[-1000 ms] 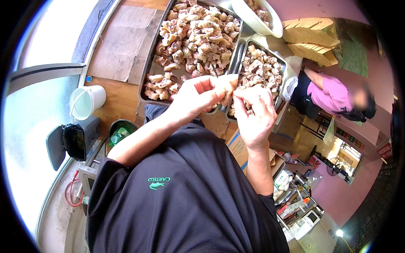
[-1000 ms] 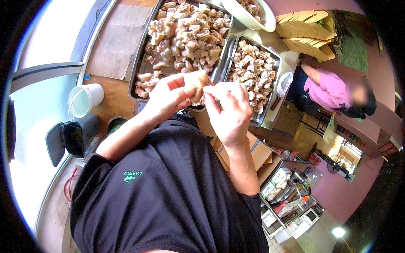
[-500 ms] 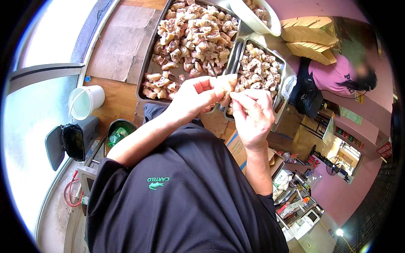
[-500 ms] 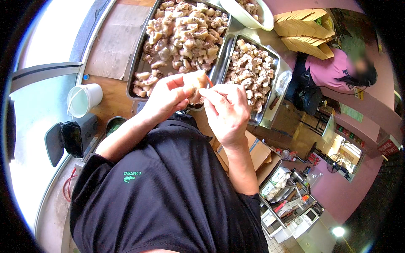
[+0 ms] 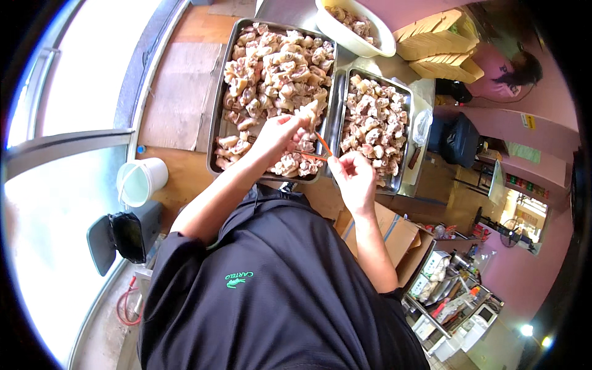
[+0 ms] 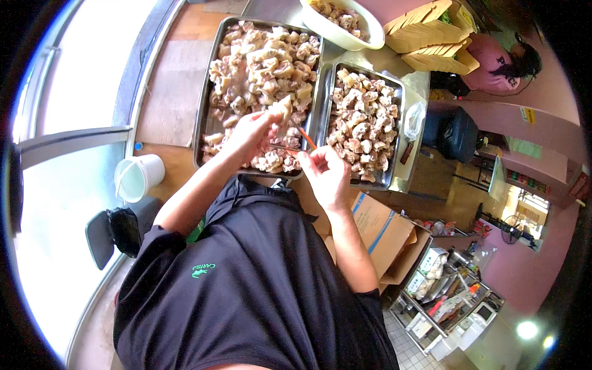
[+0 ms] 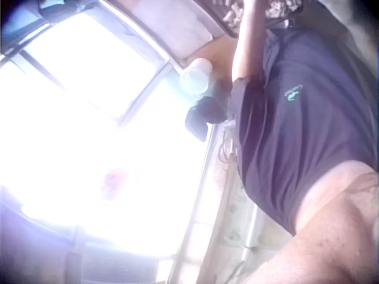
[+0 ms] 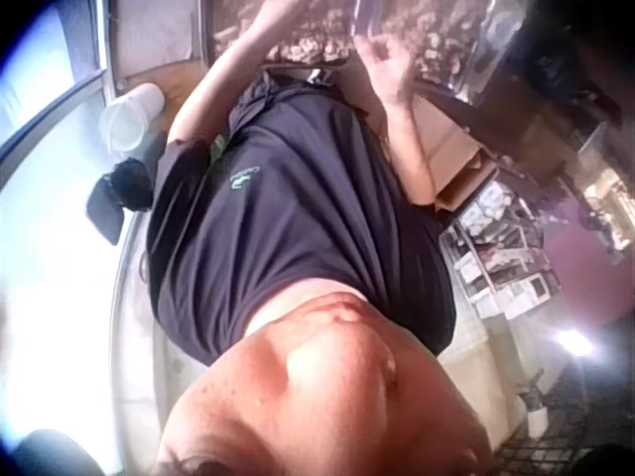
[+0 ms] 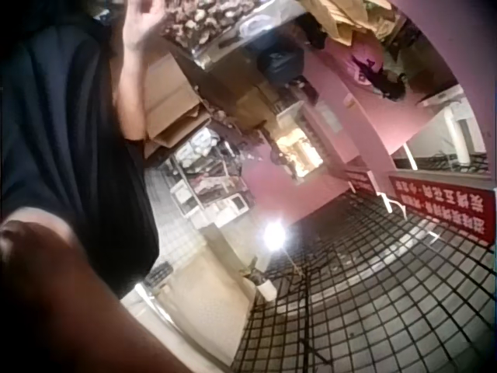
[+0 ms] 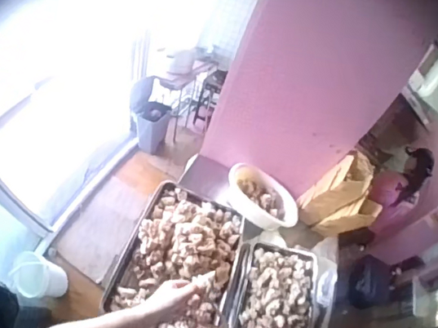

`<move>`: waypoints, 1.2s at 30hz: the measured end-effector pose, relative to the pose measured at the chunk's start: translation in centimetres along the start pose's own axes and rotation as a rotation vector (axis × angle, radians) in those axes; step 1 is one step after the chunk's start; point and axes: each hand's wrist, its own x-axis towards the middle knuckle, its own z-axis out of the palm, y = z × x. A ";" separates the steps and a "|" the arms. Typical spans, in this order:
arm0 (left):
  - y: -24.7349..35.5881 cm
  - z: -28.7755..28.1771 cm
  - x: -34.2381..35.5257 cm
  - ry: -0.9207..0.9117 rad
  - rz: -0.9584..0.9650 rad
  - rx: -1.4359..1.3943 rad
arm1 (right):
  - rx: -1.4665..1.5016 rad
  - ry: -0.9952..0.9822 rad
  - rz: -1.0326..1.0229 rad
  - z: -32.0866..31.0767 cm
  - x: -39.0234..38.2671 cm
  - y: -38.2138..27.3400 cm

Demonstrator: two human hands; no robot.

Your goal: The person peels and cleans cooked meat from a tray by hand, placing the processed pieces into a separate bowl. They periodically move to a sink to rinse the meat under running water before returning to the tray to continue the process.

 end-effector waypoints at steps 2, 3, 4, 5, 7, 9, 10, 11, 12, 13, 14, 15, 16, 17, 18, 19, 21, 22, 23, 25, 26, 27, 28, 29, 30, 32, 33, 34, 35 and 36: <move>1.2 0.4 3.8 0.039 0.019 0.071 | -0.036 -0.002 0.066 -0.6 -1.1 2.9; 1.8 1.1 5.9 0.032 0.033 0.121 | -0.074 0.009 0.105 -0.9 -2.2 5.1; 2.5 2.1 8.5 0.034 0.049 0.161 | -0.030 0.054 0.161 -1.0 -3.2 6.0; 3.0 3.2 11.4 0.029 0.064 0.197 | 0.009 0.101 0.218 -1.2 -4.4 6.9; 6.4 5.2 15.0 0.067 0.091 0.289 | 0.117 0.163 0.253 -1.2 -5.9 9.1; 9.7 8.0 18.3 0.138 0.138 0.377 | 0.310 0.205 0.351 -1.6 -7.2 10.4; 10.4 4.8 24.9 0.070 0.130 0.427 | 0.312 0.162 0.387 -1.9 -7.1 10.7; 11.4 8.4 24.4 -0.030 0.182 0.295 | 0.310 0.215 0.426 -2.5 -8.1 11.1; 12.3 9.5 25.3 0.031 0.213 0.234 | 0.311 0.228 0.444 -2.9 -8.3 10.8; 13.3 10.6 26.4 0.087 0.245 0.176 | 0.313 0.246 0.461 -3.3 -8.6 10.7; 13.9 11.0 27.1 0.098 0.277 0.127 | 0.310 0.244 0.469 -3.6 -9.0 11.6; 14.1 11.3 27.9 0.106 0.303 0.079 | 0.320 0.253 0.484 -3.9 -9.1 11.8; 14.1 10.7 28.6 0.120 0.265 0.068 | 0.331 0.254 0.497 -4.1 -9.2 12.0; 13.9 9.8 28.9 0.143 0.270 0.120 | 0.340 0.247 0.508 -4.2 -9.1 12.1; 13.4 9.1 28.3 0.165 0.264 0.175 | 0.349 0.244 0.513 -4.1 -9.1 12.7; 12.9 8.2 27.5 0.194 0.260 0.227 | 0.341 0.231 0.505 -4.2 -9.0 13.4; 12.0 5.2 24.2 0.182 0.288 0.285 | 0.373 0.218 0.505 -4.3 -8.5 14.3; 11.4 2.9 22.7 0.214 0.315 0.364 | 0.418 0.218 0.471 -4.2 -8.2 14.5; 10.9 0.4 20.9 0.248 0.339 0.444 | 0.359 0.196 0.378 -4.1 -8.0 15.3; 10.6 -4.8 16.5 0.343 0.384 0.601 | 0.393 0.149 0.405 -4.1 -6.9 14.9; 10.3 -7.6 14.8 0.383 0.406 0.646 | 0.322 0.143 0.387 -3.8 -6.4 14.9; 9.8 -10.4 13.0 0.423 0.427 0.687 | 0.297 0.108 0.392 -3.8 -5.9 14.9; 9.2 -13.3 11.8 0.471 0.445 0.733 | 0.265 0.076 0.391 -3.7 -5.4 14.6; 8.3 -16.0 10.9 0.514 0.461 0.780 | 0.232 0.049 0.390 -3.5 -4.8 14.2; 7.3 -18.8 10.2 0.560 0.482 0.892 | 0.276 0.026 0.390 -3.2 -4.4 13.5; 6.0 -19.7 7.0 0.609 0.438 0.977 | 0.234 -0.053 0.436 -2.6 -3.3 11.9; 5.1 -20.5 5.8 0.642 0.481 1.043 | 0.215 -0.096 0.470 -2.5 -2.6 11.2; 4.3 -20.9 4.8 0.652 0.468 1.071 | 0.208 -0.104 0.468 -1.9 -2.1 10.0; 3.2 -22.1 4.7 0.631 0.496 1.142 | 0.224 -0.108 0.434 -1.1 -1.7 9.3; 2.4 -22.1 4.5 0.620 0.489 1.200 | 0.237 -0.107 0.404 -0.5 -1.4 8.7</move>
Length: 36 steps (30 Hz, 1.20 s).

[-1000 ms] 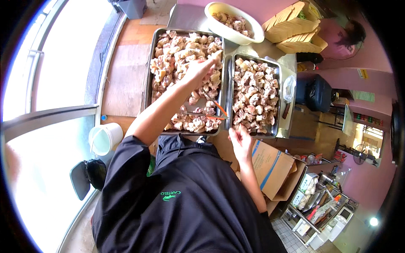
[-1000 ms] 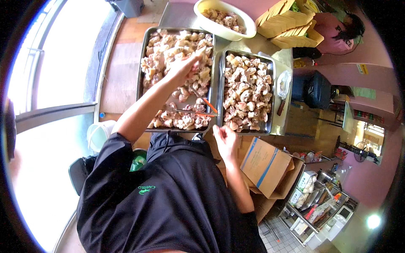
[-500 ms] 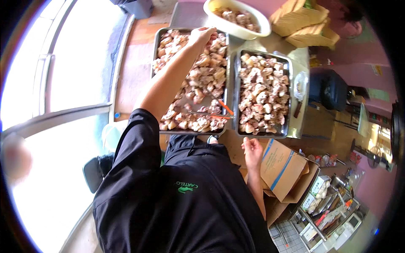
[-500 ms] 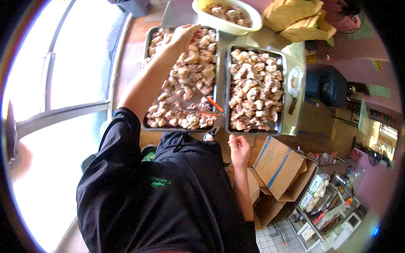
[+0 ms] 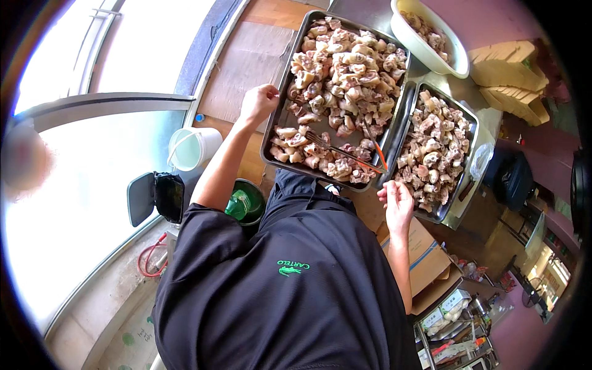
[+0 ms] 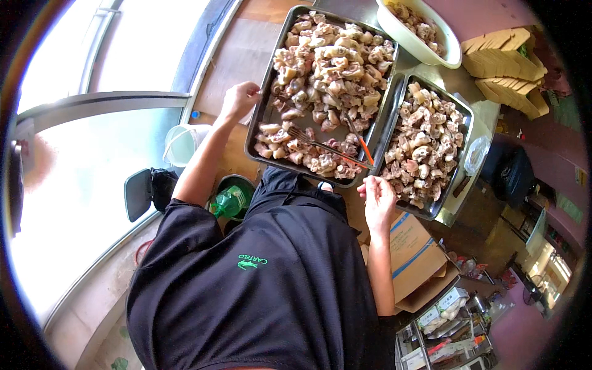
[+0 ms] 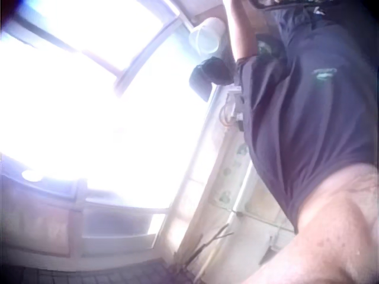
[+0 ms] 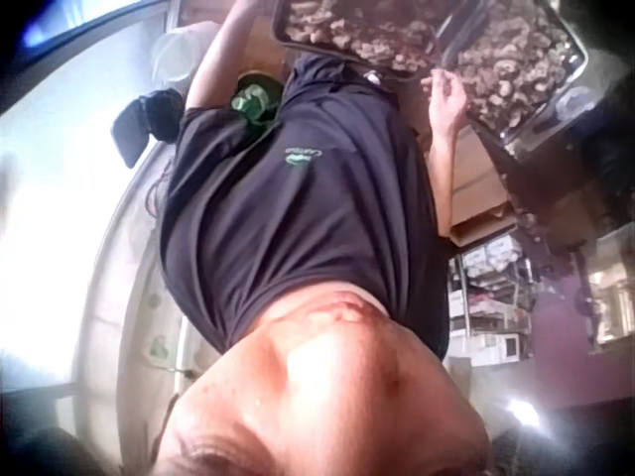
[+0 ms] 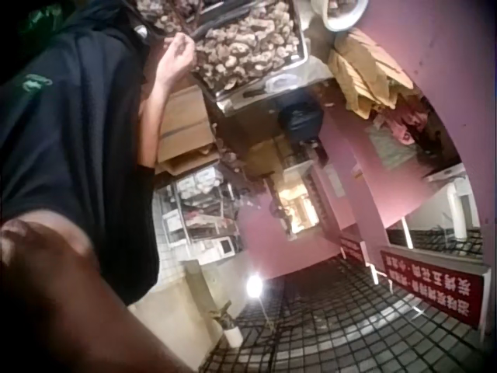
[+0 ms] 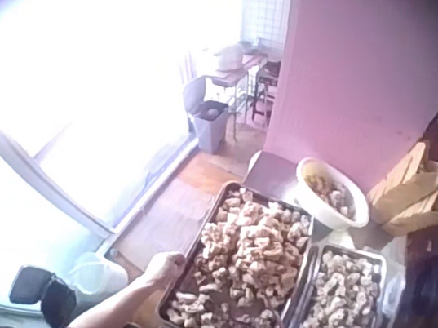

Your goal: The person peels and cleans cooked meat from a tray by hand, placing the processed pieces into a separate bowl. They periodically move to a sink to rinse the meat under running water before returning to the tray to continue the process.

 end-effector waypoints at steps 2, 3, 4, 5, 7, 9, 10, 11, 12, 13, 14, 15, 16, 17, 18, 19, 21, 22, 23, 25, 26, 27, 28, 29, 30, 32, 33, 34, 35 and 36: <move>0.6 1.1 -1.5 -0.026 0.079 0.056 | 0.013 -0.023 -0.026 1.1 0.2 -0.7; 0.8 1.5 -1.8 -0.080 0.168 0.148 | 0.008 -0.036 -0.028 1.7 0.3 -1.0; 0.8 2.2 -1.9 -0.093 0.246 0.201 | 0.004 -0.048 -0.030 2.2 0.3 -1.3; 0.7 2.9 -2.1 -0.106 0.325 0.254 | 0.001 -0.058 -0.031 2.7 0.2 -1.6; 2.4 3.1 -2.4 -0.124 0.446 0.274 | -0.040 -0.068 -0.031 3.4 0.1 -1.9; 1.2 4.7 -1.8 -0.169 0.565 0.305 | -0.097 -0.067 -0.031 4.0 -0.1 -2.1; 0.9 5.1 -1.6 -0.181 0.625 0.354 | -0.104 -0.058 -0.061 4.3 -0.2 -1.7; 0.7 5.6 -1.5 -0.192 0.686 0.403 | -0.113 -0.050 -0.064 4.5 -0.2 -1.5; 0.5 5.9 -1.4 -0.203 0.746 0.453 | -0.122 -0.044 -0.066 4.7 -0.2 -1.4; 0.3 6.1 -1.3 -0.210 0.759 0.459 | -0.131 -0.039 -0.069 5.0 -0.3 -1.6; -0.1 6.5 -1.2 -0.217 0.772 0.465 | -0.133 -0.035 -0.063 5.2 -0.5 -1.9; -0.6 6.9 -1.0 -0.224 0.787 0.476 | -0.131 -0.032 -0.068 5.5 -0.5 -1.9; -1.1 7.1 -0.8 -0.197 0.788 0.461 | -0.130 -0.031 -0.072 5.7 -0.6 -1.8; -1.6 7.4 -0.5 -0.170 0.787 0.445 | -0.129 -0.030 -0.076 5.8 -0.6 -1.7; -1.3 6.8 -0.5 -0.149 0.791 0.429 | -0.130 -0.025 -0.079 6.0 -0.7 -1.7; -1.0 6.2 -0.5 -0.148 0.744 0.405 | -0.132 -0.022 -0.081 6.1 -0.8 -1.8; -0.1 4.3 -0.6 -0.142 0.649 0.366 | -0.124 -0.021 -0.087 6.5 -0.8 -1.7; 0.2 3.6 -0.7 -0.125 0.587 0.315 | -0.120 -0.021 -0.086 6.6 -1.0 -1.7; 0.6 2.9 -1.0 -0.120 0.520 0.247 | -0.116 -0.021 -0.085 6.7 -1.1 -1.7; 2.9 0.6 -1.9 -0.106 0.391 0.113 | -0.103 -0.023 -0.083 7.0 -1.1 -2.2; 4.1 -0.1 -2.0 -0.229 0.120 -0.113 | -0.096 -0.021 -0.081 7.2 -1.2 -2.5; 5.4 -1.9 -2.9 -0.374 -0.036 -0.386 | -0.075 -0.030 -0.096 7.3 -1.2 -2.9; 5.9 -1.8 -3.6 -0.438 -0.078 -0.690 | -0.055 -0.036 -0.110 7.4 -1.1 -3.3; 6.3 -1.6 -4.3 -0.502 -0.124 -0.994 | -0.034 -0.039 -0.123 7.6 -1.1 -3.7; 7.9 -2.5 -5.4 -0.509 -0.131 -1.054 | 0.007 -0.046 -0.116 7.8 -1.0 -4.6; 10.5 -3.7 -8.2 -0.637 -0.279 -1.304 | -0.023 -0.059 -0.233 8.7 -1.2 -8.6; 11.4 -3.7 -9.3 -0.636 -0.278 -1.407 | -0.068 -0.056 -0.267 8.9 -1.5 -10.0; 12.1 -3.8 -10.1 -0.699 -0.288 -1.518 | -0.092 -0.025 -0.319 9.1 -1.6 -10.5; 12.5 -3.6 -10.7 -0.721 -0.287 -1.585 | -0.163 -0.008 -0.387 9.2 -1.9 -11.6; 13.4 -4.2 -11.5 -0.721 -0.315 -1.633 | -0.233 -0.001 -0.487 9.5 -2.1 -13.0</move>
